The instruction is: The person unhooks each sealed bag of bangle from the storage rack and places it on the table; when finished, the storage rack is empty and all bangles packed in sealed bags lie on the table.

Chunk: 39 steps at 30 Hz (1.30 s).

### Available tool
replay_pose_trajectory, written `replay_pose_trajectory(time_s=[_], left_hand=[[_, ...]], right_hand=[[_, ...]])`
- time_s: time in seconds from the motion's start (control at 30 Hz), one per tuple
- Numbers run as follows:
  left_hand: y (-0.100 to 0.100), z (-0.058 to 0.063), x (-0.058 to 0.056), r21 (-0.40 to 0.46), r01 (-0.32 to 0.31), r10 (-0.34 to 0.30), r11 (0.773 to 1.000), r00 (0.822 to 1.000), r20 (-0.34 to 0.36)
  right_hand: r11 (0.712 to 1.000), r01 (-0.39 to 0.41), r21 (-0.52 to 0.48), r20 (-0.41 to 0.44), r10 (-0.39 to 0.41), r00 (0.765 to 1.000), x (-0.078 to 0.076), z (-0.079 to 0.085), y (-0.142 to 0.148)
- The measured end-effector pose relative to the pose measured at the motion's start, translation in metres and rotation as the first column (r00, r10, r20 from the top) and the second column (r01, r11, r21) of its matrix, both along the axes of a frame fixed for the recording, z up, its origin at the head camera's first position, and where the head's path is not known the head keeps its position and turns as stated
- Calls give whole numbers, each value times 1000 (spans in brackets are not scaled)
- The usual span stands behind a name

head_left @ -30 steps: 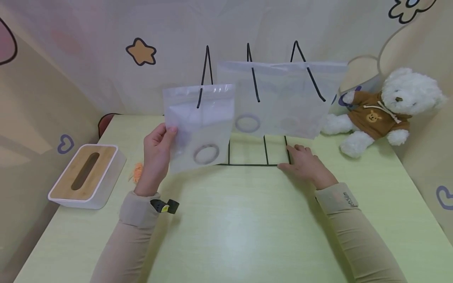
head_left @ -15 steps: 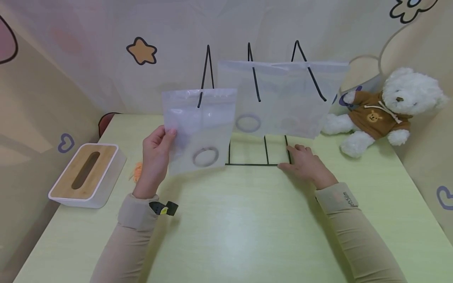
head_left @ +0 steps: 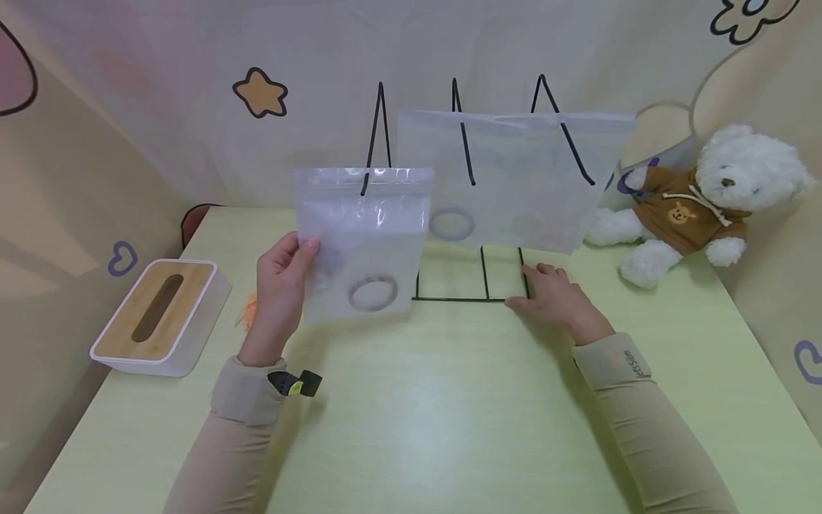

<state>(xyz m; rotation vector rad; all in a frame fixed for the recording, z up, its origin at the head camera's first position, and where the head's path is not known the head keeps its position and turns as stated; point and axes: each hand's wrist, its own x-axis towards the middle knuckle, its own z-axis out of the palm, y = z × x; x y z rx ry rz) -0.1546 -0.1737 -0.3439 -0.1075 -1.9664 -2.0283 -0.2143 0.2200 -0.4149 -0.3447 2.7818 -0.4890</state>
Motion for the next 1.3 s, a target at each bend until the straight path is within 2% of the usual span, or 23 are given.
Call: replay_pose_trajectory(time_s=[1.0, 1.3], left_hand=[[-5, 1, 13, 2, -9, 9, 1000, 1000, -17], [-8, 3, 18, 0, 7, -7, 1000, 1000, -11]], right_hand=[[1000, -2, -4, 1, 2, 1000, -2, -1, 1], [1000, 0, 4, -7, 0, 1000, -2, -3, 0]])
